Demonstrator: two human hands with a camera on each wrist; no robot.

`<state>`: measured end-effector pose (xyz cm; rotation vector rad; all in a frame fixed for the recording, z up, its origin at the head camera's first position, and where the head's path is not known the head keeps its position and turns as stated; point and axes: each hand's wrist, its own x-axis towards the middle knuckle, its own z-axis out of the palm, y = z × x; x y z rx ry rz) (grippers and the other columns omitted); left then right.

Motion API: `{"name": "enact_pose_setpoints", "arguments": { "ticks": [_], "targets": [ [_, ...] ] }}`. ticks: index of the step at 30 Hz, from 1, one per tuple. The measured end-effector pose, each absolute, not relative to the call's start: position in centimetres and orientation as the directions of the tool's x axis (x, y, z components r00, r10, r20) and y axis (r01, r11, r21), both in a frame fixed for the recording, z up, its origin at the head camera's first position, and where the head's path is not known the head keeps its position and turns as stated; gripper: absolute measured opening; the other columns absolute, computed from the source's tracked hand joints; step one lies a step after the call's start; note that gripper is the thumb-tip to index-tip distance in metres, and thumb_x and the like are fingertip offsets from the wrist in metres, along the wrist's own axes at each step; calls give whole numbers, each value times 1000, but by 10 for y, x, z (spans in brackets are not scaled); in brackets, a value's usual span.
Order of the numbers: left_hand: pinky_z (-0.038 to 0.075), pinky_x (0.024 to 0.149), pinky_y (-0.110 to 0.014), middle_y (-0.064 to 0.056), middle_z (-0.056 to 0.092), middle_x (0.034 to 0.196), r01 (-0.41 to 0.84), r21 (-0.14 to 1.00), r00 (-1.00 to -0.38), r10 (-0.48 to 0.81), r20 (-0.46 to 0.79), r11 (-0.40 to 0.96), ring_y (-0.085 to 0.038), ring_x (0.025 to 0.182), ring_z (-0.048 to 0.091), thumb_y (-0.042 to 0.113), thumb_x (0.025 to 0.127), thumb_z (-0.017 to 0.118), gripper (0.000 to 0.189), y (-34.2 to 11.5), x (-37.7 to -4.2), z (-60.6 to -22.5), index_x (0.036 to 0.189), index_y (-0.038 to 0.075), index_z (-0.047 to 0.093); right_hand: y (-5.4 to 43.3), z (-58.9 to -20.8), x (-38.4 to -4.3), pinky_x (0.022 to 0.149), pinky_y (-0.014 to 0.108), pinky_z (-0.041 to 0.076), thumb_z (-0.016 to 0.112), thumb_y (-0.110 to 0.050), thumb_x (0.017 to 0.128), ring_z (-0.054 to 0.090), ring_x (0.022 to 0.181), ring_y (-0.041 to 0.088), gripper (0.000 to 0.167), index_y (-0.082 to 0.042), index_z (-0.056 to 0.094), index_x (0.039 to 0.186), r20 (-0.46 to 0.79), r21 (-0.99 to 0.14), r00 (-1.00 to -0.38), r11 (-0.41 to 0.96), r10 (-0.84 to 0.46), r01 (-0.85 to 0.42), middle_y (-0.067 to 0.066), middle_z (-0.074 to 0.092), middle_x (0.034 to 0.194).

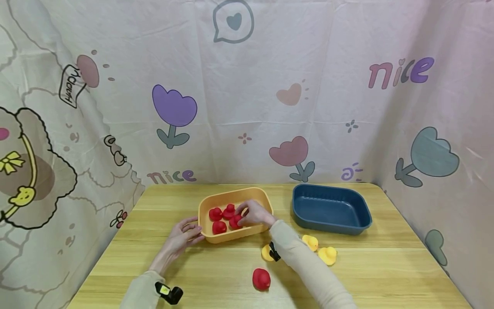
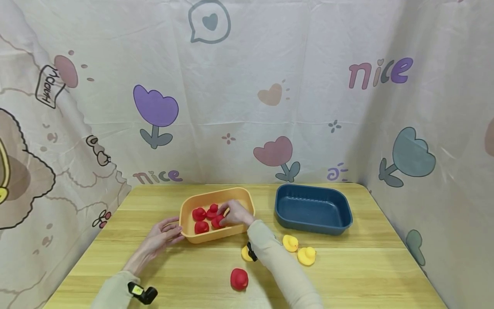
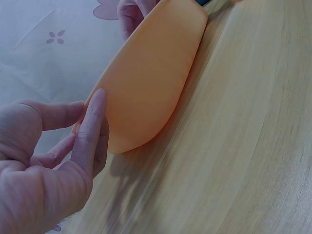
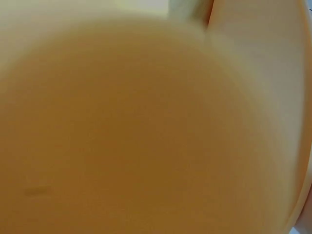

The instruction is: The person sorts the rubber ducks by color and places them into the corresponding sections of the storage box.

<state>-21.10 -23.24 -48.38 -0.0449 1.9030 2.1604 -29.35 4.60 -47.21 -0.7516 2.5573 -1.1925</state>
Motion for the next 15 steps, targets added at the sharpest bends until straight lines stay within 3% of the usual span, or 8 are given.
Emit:
{"name": "enact_pose_setpoints", "arguments": {
  "ticks": [15],
  "targets": [
    [64, 85, -23, 3, 58, 100, -228, 968, -963, 173, -208, -105, -8, 87, 67, -3, 100, 52, 59, -235, -213, -486, 151, -11, 23, 42, -473, -294, 70, 17, 54, 85, -4, 77, 61, 80, 11, 24, -5, 76, 99, -33, -750, -850, 575, -525, -325, 9, 76, 101]
  ]
}}
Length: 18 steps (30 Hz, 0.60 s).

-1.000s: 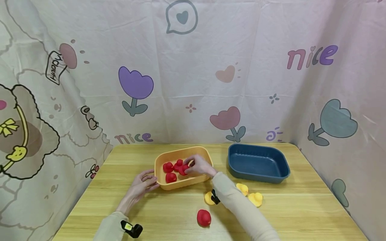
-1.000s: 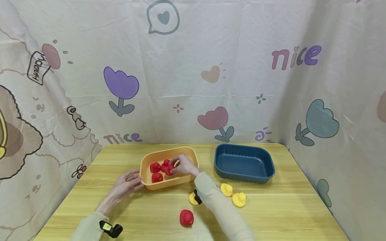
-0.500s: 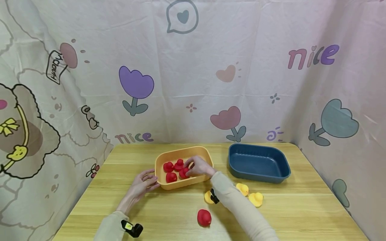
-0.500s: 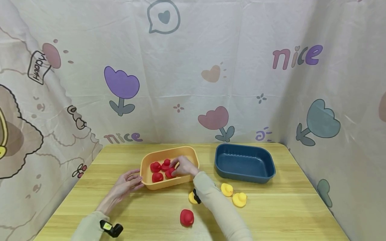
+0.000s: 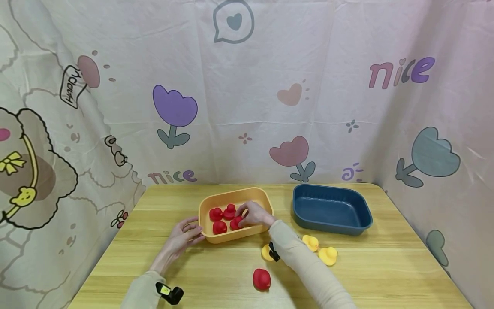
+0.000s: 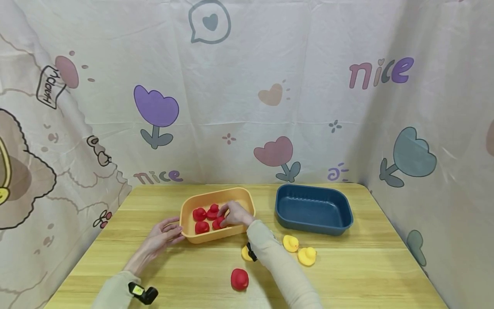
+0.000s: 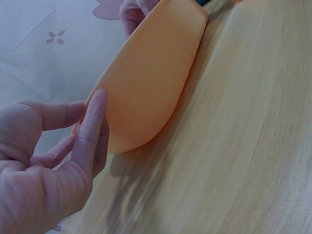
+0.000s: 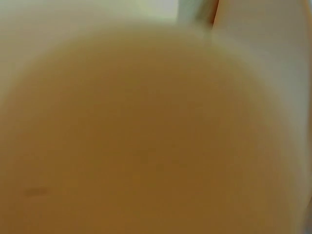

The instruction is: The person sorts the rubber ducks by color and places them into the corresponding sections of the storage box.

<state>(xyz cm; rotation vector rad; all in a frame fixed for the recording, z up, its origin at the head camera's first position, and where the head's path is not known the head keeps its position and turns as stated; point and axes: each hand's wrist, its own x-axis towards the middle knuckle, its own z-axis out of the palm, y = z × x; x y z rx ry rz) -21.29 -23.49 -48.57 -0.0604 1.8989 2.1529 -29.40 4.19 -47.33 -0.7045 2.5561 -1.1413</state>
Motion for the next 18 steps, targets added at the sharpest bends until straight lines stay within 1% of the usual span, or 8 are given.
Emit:
{"name": "enact_pose_setpoints", "arguments": {
  "ticks": [7, 12, 14, 18],
  "targets": [
    [64, 85, -23, 2, 57, 100, -225, 970, -963, 172, -206, -97, -9, 89, 66, -2, 100, 53, 60, -234, -212, -485, 151, -11, 22, 42, -473, -293, 69, 17, 54, 85, -3, 76, 61, 79, 11, 25, -4, 76, 99, -38, -751, -851, 577, -523, -322, 9, 76, 100],
    [64, 85, -24, 2, 57, 100, -224, 970, -963, 173, -206, -92, -9, 88, 66, -2, 100, 53, 60, -234, -212, -485, 150, -12, 22, 44, -472, -293, 68, 16, 53, 85, -5, 77, 61, 78, 11, 28, -4, 76, 103, -26, -740, -851, 582, -525, -336, 10, 75, 101],
    [64, 85, -24, 2, 57, 100, -225, 970, -963, 173, -207, -93, -9, 88, 66, -2, 100, 53, 60, -234, -212, -485, 150, -12, 22, 45, -471, -291, 67, 16, 52, 84, -5, 78, 62, 80, 13, 29, -3, 76, 105, 4, -729, -848, 578, -531, -366, 10, 75, 102],
    [64, 85, -24, 2, 57, 101, -224, 970, -963, 171, -206, -93, -9, 89, 66, -2, 100, 53, 59, -234, -212, -485, 150, -12, 22, 50, -468, -285, 67, 17, 50, 80, -4, 81, 64, 85, 24, 28, 0, 75, 108, 115, -713, -823, 531, -556, -458, 15, 74, 104]
  ]
}}
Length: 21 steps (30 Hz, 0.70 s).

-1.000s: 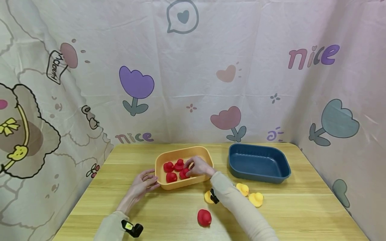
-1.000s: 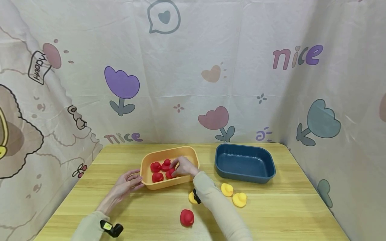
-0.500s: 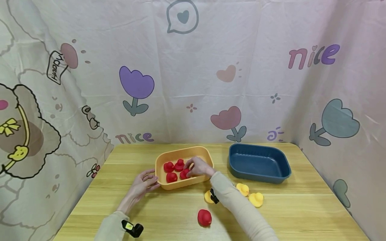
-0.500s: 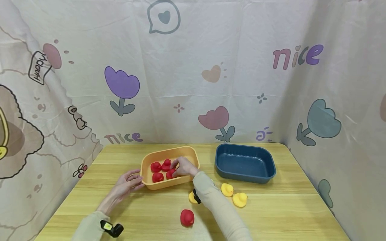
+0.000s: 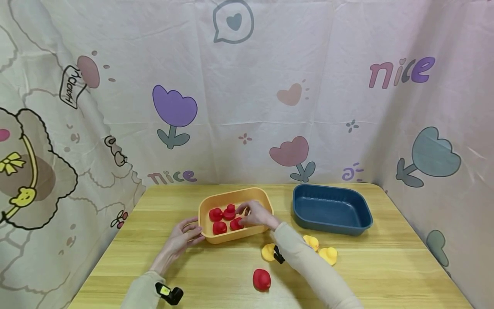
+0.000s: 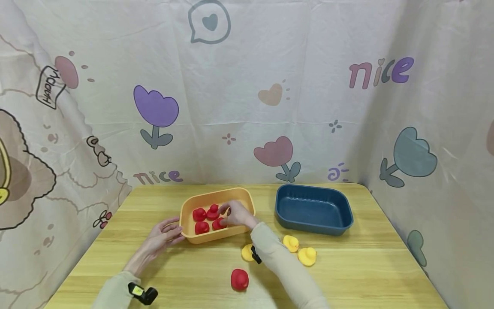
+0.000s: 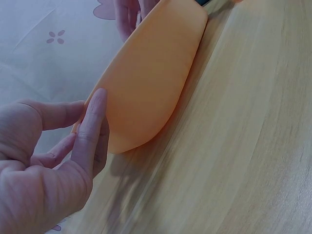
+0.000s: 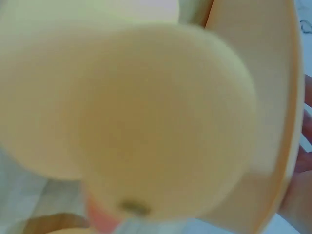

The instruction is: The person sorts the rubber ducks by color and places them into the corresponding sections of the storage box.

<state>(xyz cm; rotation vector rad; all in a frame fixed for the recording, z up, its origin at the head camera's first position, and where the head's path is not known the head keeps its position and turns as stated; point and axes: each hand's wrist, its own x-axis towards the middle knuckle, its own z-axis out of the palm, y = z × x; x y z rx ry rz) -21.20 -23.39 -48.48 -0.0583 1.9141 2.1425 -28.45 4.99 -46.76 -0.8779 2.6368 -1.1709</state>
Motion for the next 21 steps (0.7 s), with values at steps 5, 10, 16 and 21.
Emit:
{"name": "enact_pose_setpoints", "arguments": {
  "ticks": [5, 10, 16, 21],
  "targets": [
    [64, 86, -24, 1, 56, 103, -222, 971, -964, 170, -206, -85, -10, 92, 65, -1, 100, 54, 61, -234, -212, -484, 151, -11, 22, 57, -462, -267, 70, 28, 55, 77, -3, 84, 60, 82, 28, 24, 5, 73, 107, 279, -690, -767, 436, -578, -579, 20, 73, 102],
    [64, 86, -24, 1, 56, 103, -221, 971, -964, 170, -204, -87, -10, 91, 65, -1, 100, 54, 60, -234, -211, -485, 151, -11, 23, 70, -457, -242, 75, 41, 59, 77, -5, 86, 58, 80, 23, 23, 1, 73, 108, 303, -703, -738, 381, -603, -600, 19, 71, 98],
    [64, 86, -23, -1, 57, 104, -215, 971, -966, 169, -196, -102, -10, 90, 66, -2, 100, 53, 60, -234, -213, -486, 151, -11, 23, 96, -455, -216, 71, 27, 60, 76, -9, 89, 57, 76, 2, 24, -1, 72, 111, 283, -747, -678, 287, -679, -600, 17, 70, 99],
    [64, 86, -23, 1, 56, 103, -212, 972, -965, 177, -192, -103, -9, 90, 66, -3, 101, 52, 59, -236, -212, -486, 151, -11, 22, 117, -462, -200, 66, 19, 57, 73, -7, 90, 56, 74, -2, 22, -2, 70, 111, 227, -813, -633, 214, -740, -542, 22, 67, 96]
  ]
}}
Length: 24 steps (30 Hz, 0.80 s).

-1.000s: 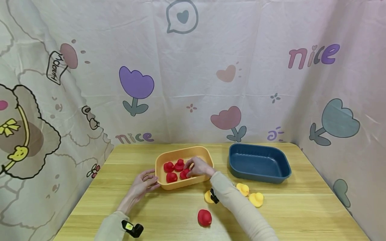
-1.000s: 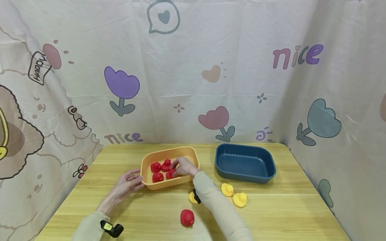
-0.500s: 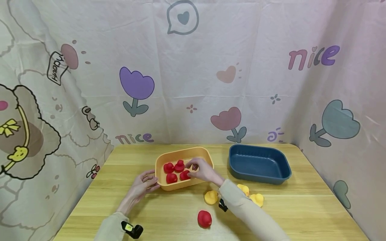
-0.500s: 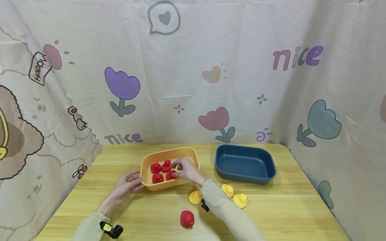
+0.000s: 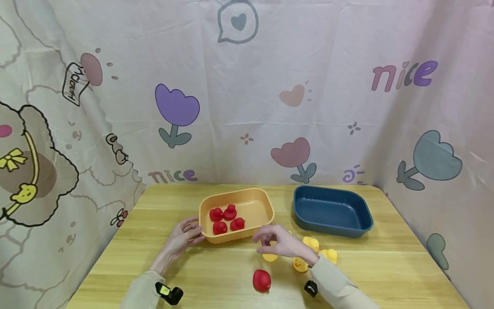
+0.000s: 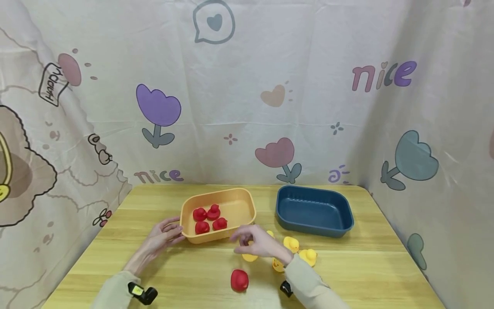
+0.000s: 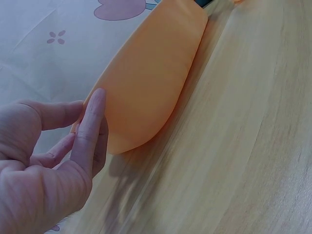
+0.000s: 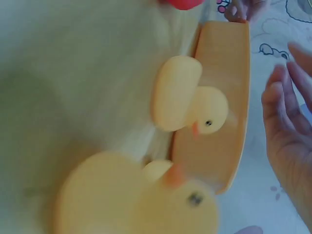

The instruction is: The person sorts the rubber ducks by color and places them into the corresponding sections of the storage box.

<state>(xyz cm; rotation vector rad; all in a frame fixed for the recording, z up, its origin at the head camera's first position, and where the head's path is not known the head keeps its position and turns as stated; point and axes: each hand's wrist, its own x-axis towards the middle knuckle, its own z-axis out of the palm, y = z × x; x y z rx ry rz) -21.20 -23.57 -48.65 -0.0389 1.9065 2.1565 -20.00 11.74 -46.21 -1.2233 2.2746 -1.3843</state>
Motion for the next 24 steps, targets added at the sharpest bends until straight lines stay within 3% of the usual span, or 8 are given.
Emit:
{"name": "enact_pose_setpoints", "arguments": {
  "ticks": [10, 20, 24],
  "targets": [
    [64, 85, -23, 3, 57, 99, -210, 972, -965, 182, -189, -101, -8, 89, 66, -2, 101, 52, 59, -235, -210, -483, 151, -12, 21, 134, -479, -185, 66, 12, 54, 73, -6, 90, 56, 77, -4, 27, 9, 66, 111, 140, -893, -534, 127, -834, -432, 32, 63, 99],
    [64, 84, -22, 4, 57, 99, -202, 974, -965, 189, -180, -102, -8, 90, 66, -2, 101, 53, 61, -234, -210, -484, 150, -13, 20, 135, -486, -184, 65, 10, 51, 75, -9, 89, 54, 76, -4, 29, 2, 67, 114, 75, -906, -428, 118, -901, -407, 28, 60, 101],
    [64, 84, -22, 4, 57, 99, -207, 973, -965, 189, -184, -107, -8, 90, 66, -1, 101, 53, 61, -234, -210, -484, 150, -12, 20, 135, -486, -182, 67, 9, 50, 76, -10, 88, 55, 77, -2, 28, -1, 69, 113, 57, -901, -414, 131, -908, -413, 23, 63, 102]
  ]
}}
